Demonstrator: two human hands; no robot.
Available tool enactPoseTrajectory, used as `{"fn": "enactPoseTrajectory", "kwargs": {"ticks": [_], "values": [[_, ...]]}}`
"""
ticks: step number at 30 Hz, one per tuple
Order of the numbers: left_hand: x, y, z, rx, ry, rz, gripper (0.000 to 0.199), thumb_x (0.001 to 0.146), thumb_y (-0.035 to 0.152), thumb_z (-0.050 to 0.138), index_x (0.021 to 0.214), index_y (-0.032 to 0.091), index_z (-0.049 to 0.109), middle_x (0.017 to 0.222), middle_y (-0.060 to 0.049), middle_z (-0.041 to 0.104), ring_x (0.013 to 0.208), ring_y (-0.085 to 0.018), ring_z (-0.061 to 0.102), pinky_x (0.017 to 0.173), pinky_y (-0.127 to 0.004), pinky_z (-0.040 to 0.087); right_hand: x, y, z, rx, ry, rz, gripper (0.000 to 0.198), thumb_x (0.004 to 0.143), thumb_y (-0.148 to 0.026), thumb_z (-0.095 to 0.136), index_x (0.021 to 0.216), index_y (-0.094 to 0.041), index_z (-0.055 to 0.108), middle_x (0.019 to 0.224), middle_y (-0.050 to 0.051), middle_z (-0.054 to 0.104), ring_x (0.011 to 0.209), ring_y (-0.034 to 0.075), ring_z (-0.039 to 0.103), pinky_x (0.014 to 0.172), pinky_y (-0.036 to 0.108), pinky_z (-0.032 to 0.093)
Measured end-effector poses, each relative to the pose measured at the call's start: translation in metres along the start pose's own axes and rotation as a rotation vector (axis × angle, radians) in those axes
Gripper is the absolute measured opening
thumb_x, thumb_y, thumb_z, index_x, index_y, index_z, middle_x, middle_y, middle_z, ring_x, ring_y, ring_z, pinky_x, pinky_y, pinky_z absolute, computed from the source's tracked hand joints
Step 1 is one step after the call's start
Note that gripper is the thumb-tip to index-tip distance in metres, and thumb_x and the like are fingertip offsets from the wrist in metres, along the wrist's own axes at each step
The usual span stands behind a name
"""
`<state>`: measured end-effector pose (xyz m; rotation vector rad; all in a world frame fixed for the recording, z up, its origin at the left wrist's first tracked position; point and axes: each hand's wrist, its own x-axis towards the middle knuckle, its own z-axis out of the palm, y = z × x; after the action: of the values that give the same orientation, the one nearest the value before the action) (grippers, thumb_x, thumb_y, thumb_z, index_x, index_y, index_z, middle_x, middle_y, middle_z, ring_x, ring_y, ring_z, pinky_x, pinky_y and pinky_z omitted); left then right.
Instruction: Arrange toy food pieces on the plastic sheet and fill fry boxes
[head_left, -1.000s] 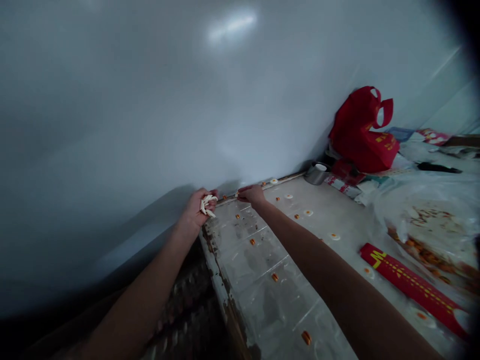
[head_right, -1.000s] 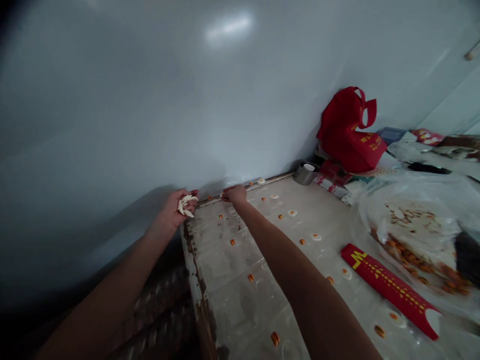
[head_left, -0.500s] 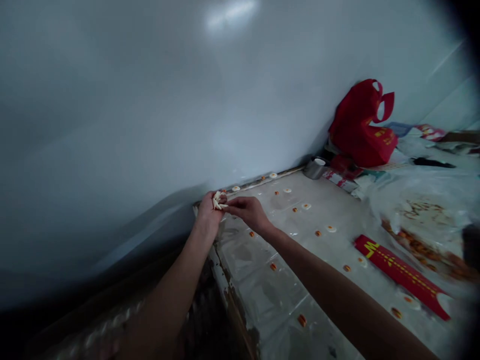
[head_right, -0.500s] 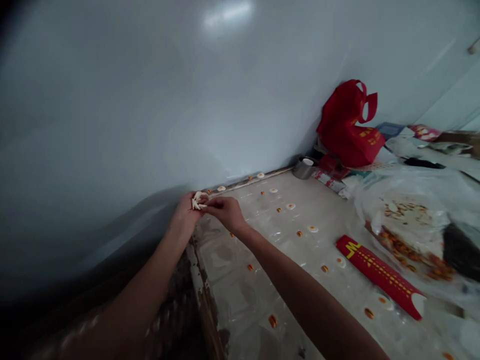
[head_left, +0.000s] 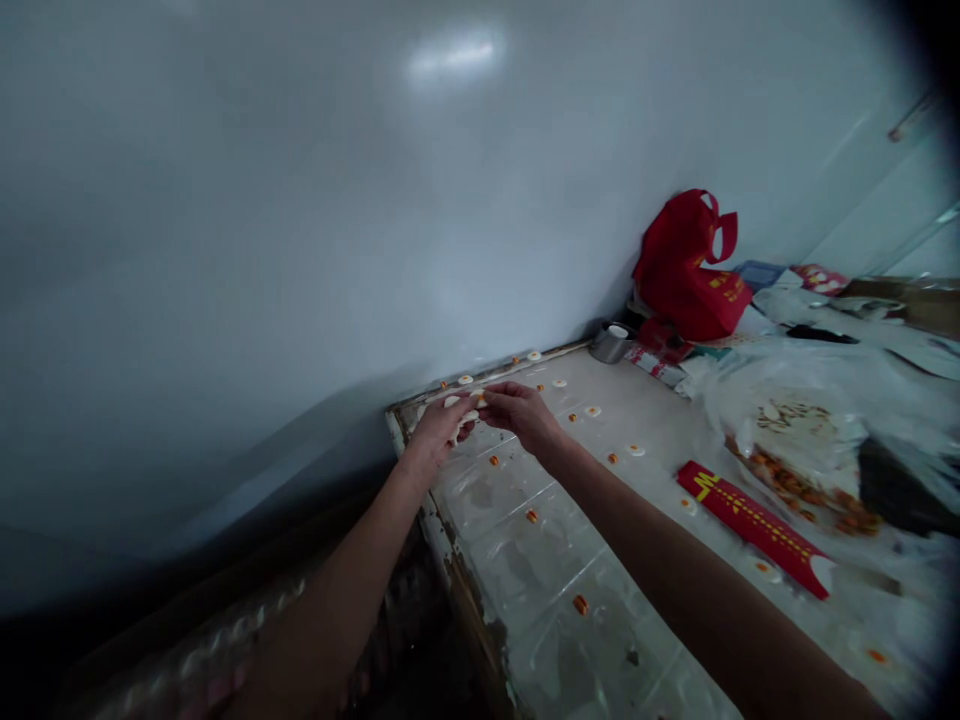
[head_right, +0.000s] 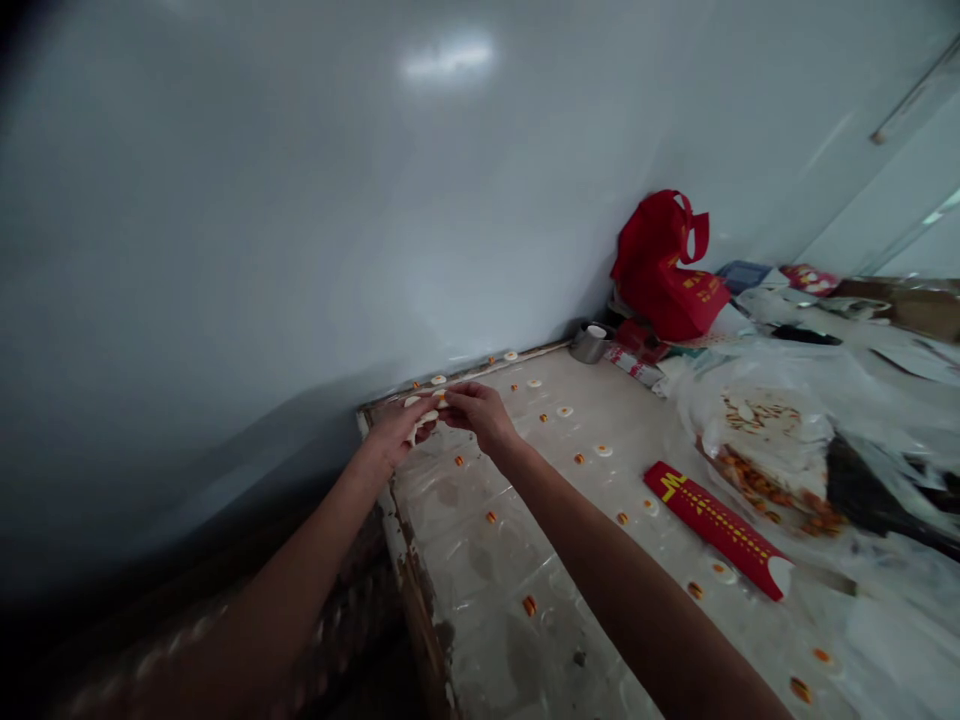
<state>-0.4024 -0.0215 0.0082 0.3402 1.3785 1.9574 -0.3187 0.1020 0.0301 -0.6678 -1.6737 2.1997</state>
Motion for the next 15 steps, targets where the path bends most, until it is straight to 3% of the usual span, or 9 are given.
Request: {"fn": "enactPoseTrajectory", "kwargs": {"ticks": [3,8,12,15], "values": [[0.000,0.002,0.003,0.135,0.040,0.062,0.029,0.065,0.039,0.083,0.081,0.017,0.071,0.069,0.001,0.062,0.051,-0.007,0.049,0.047,-0.020,0.031,-0.004,-0.001,-0.002,-0.150,-0.001,-0.083,0.023,0.071,-0.030,0.078,0.089,-0.018,0.070,0.075,0.000,0.070,0.058,0.010,0.062,0.049,0.018,0.040],[0.015,0.016,0.009,0.146,0.090,0.162,0.036,0.063,0.047,0.083,0.075,0.017,0.068,0.066,0.001,0.060,0.052,-0.008,0.048,0.048,-0.022,0.032,0.008,-0.023,-0.003,-0.142,0.099,-0.171,0.022,0.065,-0.028,0.080,0.082,-0.017,0.073,0.073,-0.002,0.067,0.068,0.009,0.058,0.061,0.019,0.042],[0.026,0.023,0.012,0.066,0.058,0.196,0.040,0.057,0.048,0.086,0.071,0.017,0.064,0.062,0.002,0.058,0.049,-0.007,0.045,0.047,-0.022,0.030,0.029,-0.034,-0.005,-0.025,0.014,0.019,0.011,0.069,-0.015,0.075,0.079,-0.015,0.072,0.069,0.000,0.066,0.064,0.009,0.059,0.057,0.018,0.044],[0.029,0.018,0.007,0.002,0.021,0.192,0.041,0.056,0.046,0.088,0.070,0.018,0.062,0.062,0.003,0.057,0.049,-0.007,0.045,0.046,-0.021,0.028,0.042,-0.025,-0.018,0.035,0.042,0.136,0.006,0.077,-0.010,0.066,0.077,-0.015,0.069,0.069,0.001,0.067,0.062,0.009,0.062,0.058,0.017,0.050]]}}
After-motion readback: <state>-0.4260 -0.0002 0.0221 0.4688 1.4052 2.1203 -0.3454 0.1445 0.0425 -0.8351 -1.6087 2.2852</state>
